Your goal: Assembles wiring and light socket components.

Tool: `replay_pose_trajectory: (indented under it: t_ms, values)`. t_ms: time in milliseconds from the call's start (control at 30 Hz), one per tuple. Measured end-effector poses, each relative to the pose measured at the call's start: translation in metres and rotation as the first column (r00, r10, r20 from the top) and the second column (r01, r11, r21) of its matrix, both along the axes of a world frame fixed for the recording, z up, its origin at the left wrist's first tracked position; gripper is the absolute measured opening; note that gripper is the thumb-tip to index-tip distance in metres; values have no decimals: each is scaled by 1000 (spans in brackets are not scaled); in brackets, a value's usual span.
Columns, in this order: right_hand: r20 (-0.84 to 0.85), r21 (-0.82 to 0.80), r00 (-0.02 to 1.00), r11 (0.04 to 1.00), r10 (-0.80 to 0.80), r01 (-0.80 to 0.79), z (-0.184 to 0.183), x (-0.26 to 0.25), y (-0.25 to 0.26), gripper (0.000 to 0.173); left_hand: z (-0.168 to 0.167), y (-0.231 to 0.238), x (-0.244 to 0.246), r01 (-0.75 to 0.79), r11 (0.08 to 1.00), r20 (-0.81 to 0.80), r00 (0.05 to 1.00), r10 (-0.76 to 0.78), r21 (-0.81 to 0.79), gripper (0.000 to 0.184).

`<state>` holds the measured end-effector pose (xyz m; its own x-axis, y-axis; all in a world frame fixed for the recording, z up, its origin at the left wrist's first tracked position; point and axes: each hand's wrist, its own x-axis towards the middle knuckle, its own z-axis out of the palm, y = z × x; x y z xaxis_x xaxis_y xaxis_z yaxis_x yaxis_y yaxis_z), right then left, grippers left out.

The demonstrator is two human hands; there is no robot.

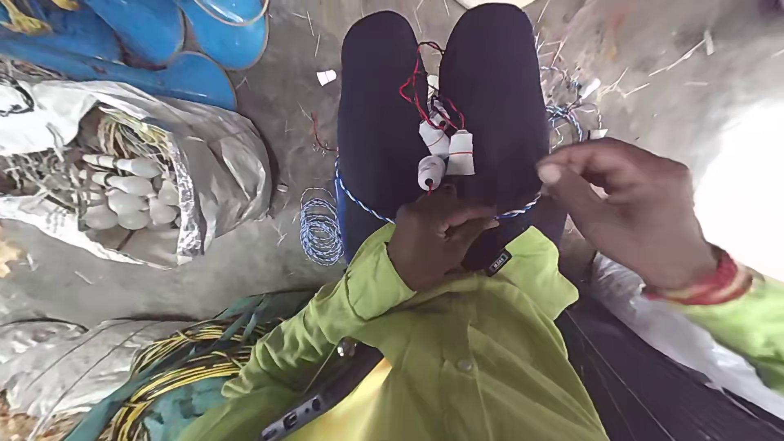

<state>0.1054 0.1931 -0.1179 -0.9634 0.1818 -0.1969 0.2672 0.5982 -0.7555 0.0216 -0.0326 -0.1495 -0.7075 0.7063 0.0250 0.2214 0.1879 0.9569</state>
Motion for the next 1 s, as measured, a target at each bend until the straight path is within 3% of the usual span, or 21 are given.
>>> replay_pose_trajectory:
  t_ms: [67,167,267,400,533,633,733,833,933,1000]
  values:
    - [-221,43,971,995,96,-88,-3,10,-2,29,2,-2,0,1,1000,61,998,-1,-9,10]
    - [-384,96,903,981,191,-167,-15,20,-16,21,7,-1,-1,27,999,123,992,-24,-25,11]
    - [-461,110,866,981,193,-160,-24,24,-22,15,11,1,-1,43,998,154,987,-35,-46,11]
    - [-464,139,856,973,228,-184,-25,22,-22,15,11,2,1,16,997,79,997,-10,-72,20]
    - [-401,159,889,972,223,-172,-22,19,-25,22,7,4,1,15,994,-23,1000,-17,-104,40]
    - [-326,120,930,983,171,-139,-14,17,-29,17,-2,-4,0,30,989,-168,984,-55,-145,35]
    - [-162,92,971,982,178,-165,-10,18,-28,15,-1,-4,-4,136,978,-200,965,-167,-159,30]
    - [70,-170,993,982,99,-86,2,13,-23,20,2,-6,-11,247,949,-165,946,-280,-196,26]
    - [270,-504,960,860,70,79,11,9,-13,17,4,0,-12,319,945,-136,936,-326,-70,18]
    - [287,-577,953,812,100,89,13,10,-10,17,3,2,-14,361,933,-29,932,-361,-14,18]
